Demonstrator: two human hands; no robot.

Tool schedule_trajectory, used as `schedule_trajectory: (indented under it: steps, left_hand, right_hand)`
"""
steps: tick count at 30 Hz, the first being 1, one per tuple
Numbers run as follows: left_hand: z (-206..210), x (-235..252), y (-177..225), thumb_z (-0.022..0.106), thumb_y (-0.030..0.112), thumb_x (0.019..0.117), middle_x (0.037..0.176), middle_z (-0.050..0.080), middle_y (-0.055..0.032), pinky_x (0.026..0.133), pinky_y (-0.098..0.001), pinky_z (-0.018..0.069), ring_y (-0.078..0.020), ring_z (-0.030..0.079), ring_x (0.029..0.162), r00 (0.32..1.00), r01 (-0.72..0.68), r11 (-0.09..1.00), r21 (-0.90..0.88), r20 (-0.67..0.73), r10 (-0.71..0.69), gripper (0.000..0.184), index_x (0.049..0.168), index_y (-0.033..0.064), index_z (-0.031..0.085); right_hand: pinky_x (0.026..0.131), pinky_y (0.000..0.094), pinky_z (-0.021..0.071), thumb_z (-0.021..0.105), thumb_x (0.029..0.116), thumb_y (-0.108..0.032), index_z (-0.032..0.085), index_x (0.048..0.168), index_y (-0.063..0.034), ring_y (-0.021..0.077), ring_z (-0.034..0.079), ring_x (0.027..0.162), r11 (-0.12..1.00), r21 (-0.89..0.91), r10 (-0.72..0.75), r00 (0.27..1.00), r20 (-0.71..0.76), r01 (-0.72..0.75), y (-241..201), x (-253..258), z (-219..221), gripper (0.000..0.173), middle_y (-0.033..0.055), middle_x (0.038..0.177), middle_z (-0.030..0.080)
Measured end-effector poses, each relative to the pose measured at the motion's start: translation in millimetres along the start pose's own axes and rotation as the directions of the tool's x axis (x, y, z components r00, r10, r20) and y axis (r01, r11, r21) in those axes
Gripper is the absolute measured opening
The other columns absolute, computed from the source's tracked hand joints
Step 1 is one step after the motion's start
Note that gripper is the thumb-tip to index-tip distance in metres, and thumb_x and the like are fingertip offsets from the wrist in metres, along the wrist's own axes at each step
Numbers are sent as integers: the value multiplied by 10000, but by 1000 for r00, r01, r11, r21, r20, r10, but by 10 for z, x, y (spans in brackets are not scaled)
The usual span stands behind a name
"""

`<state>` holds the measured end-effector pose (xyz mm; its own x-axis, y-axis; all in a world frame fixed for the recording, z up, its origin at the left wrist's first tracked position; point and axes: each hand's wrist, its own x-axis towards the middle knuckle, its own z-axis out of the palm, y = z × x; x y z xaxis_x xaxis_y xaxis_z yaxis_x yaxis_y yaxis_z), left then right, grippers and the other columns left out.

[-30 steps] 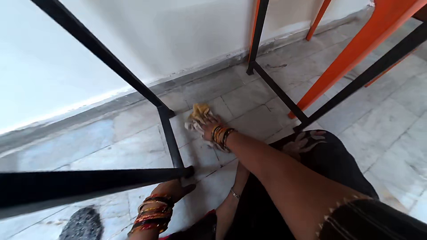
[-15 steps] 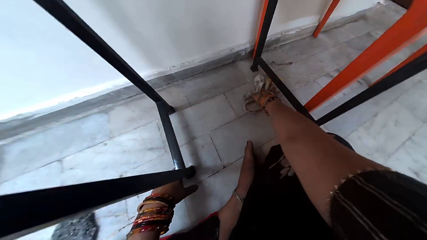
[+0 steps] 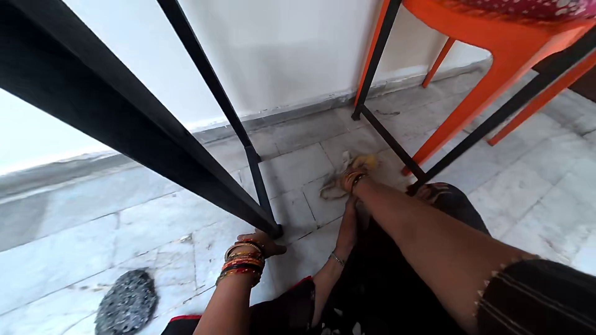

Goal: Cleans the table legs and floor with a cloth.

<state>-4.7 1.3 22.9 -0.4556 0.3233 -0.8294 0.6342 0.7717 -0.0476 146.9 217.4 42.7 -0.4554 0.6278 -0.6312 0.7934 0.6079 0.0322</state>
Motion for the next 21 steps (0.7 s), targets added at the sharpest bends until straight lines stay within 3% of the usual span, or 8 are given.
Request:
schedule_trajectory:
  steps: [3, 6, 7, 10, 13, 16, 19, 21]
  left_hand:
    - [41, 40, -14, 765, 609, 843, 1477, 521, -296, 1127, -661, 366, -457, 471, 1408, 999, -19, 1000, 3, -29, 19, 947, 1482, -29, 481]
    - [65, 51, -32, 749, 631, 844, 1460, 536, -301, 1127, -659, 374, -465, 487, 1394, 998, -40, 999, 29, -54, 41, 951, 1464, -44, 495]
    - [69, 25, -27, 745, 646, 837, 1445, 546, -307, 1115, -663, 384, -467, 497, 1383, 997, -36, 999, 39, -63, 38, 952, 1450, -44, 512]
    - [56, -31, 6, 726, 643, 858, 1460, 524, -324, 1135, -649, 371, -473, 470, 1408, 999, -22, 997, 80, -40, 25, 960, 1452, -74, 493]
    - [56, -13, 3, 715, 630, 884, 1467, 509, -336, 1140, -645, 359, -481, 452, 1418, 999, -30, 998, 61, -29, 32, 901, 1426, -65, 530]
    - [84, 104, -64, 740, 597, 882, 1472, 492, -350, 1138, -636, 381, -495, 447, 1417, 998, -44, 999, 19, -49, 44, 874, 1439, -41, 528]
    - [95, 123, -92, 747, 569, 892, 1493, 473, -345, 1140, -625, 387, -487, 456, 1416, 995, -67, 998, 6, -69, 67, 855, 1477, -4, 502]
    - [84, 119, -96, 760, 545, 892, 1503, 477, -325, 1149, -627, 379, -472, 451, 1425, 991, -102, 995, 0, -83, 101, 833, 1486, 22, 502]
  right_hand:
    - [1092, 727, 364, 590, 1034, -275, 573, 1348, 117, 546, 474, 1348, 987, 95, -123, 992, -31, 126, -429, -202, 164, 503, 366, 1433, 511]
    - [1165, 669, 312, 650, 1005, -226, 501, 1448, 75, 517, 397, 1429, 966, 88, -243, 970, -5, 242, -854, -512, 231, 557, 337, 1523, 438]
    - [1169, 650, 319, 670, 988, -211, 479, 1470, 66, 510, 385, 1441, 954, 100, -279, 960, -32, 281, -981, -503, 325, 587, 332, 1540, 420]
    - [1212, 669, 241, 647, 1003, -202, 361, 1580, 3, 544, 203, 1525, 879, 244, -387, 912, -138, 410, -1253, 0, 760, 676, 350, 1643, 225]
    - [1205, 713, 191, 632, 1019, -289, 288, 1636, -110, 507, 132, 1559, 866, 135, -465, 875, -135, 481, -1075, 254, 715, 729, 293, 1690, 148]
    - [1214, 732, 121, 600, 1025, -405, 219, 1661, -156, 477, 95, 1576, 902, 201, -334, 913, -234, 382, -685, 511, 540, 782, 234, 1721, 85]
    - [1212, 724, 143, 523, 1060, -416, 181, 1660, -99, 491, 117, 1568, 945, 215, -190, 950, -249, 246, -282, 644, 248, 760, 258, 1710, 109]
    - [1191, 750, 171, 528, 1059, -384, 282, 1617, -15, 539, 200, 1527, 964, 226, -86, 967, -238, 142, 22, 744, 76, 713, 327, 1661, 206]
